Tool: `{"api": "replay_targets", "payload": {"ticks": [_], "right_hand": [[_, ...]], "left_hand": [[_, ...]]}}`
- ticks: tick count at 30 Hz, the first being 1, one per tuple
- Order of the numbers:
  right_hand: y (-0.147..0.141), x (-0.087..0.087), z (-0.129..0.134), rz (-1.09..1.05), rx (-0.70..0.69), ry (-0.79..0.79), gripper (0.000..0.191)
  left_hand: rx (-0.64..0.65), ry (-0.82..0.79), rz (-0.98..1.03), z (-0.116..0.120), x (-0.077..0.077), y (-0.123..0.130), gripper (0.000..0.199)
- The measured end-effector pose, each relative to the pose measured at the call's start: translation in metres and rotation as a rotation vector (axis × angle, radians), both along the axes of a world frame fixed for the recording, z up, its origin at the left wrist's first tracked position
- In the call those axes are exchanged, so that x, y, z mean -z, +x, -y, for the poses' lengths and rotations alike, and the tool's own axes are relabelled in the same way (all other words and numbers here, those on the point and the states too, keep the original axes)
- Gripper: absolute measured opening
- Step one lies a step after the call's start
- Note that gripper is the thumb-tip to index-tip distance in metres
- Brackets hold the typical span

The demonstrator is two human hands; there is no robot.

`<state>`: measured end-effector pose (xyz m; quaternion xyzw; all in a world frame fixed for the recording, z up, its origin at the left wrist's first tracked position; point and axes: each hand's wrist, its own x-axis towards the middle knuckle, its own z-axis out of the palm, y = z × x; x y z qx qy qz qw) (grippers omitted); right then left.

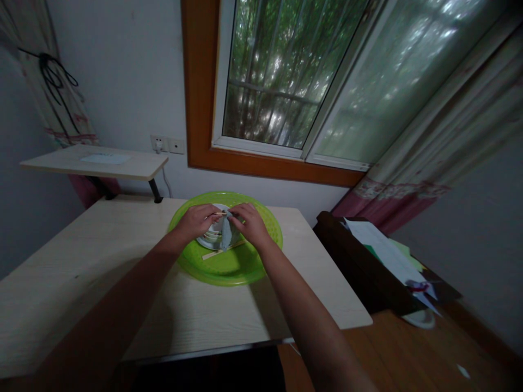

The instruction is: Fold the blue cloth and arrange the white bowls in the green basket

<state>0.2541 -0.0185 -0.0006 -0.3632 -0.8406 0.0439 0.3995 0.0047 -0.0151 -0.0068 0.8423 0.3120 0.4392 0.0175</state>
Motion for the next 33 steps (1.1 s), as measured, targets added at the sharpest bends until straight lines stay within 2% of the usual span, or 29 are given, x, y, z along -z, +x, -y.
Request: {"api": "replay_targets", "payload": {"ticks": [4, 7, 13, 19, 23, 27, 33], "right_hand": [[0.001, 0.003, -0.001, 0.059, 0.009, 0.043, 0.012], [0.001, 0.006, -0.002, 0.045, 0.025, 0.071, 0.012], [0.002, 0.006, -0.002, 0.073, 0.027, 0.11, 0.011], [-0.003, 0.003, 0.004, 0.105, -0.021, 0.123, 0.01], [-0.006, 0.003, 0.005, 0.098, -0.005, 0.098, 0.012], [-0.005, 0.004, 0.002, 0.043, 0.017, 0.079, 0.013], [0.002, 0.007, -0.005, -0.022, 0.083, 0.047, 0.013]], "left_hand": [[-0.071, -0.094, 0.012, -0.002, -0.001, 0.002, 0.021], [-0.094, -0.098, 0.032, -0.002, -0.003, 0.003, 0.021], [-0.075, -0.057, 0.003, -0.003, -0.003, 0.002, 0.025], [0.014, 0.001, -0.091, -0.005, 0.003, 0.003, 0.024], [0.007, -0.014, -0.083, -0.006, 0.004, 0.003, 0.024], [-0.081, -0.062, 0.041, -0.005, 0.0, 0.002, 0.022], [-0.276, -0.088, 0.366, -0.006, -0.006, -0.004, 0.02]]}}
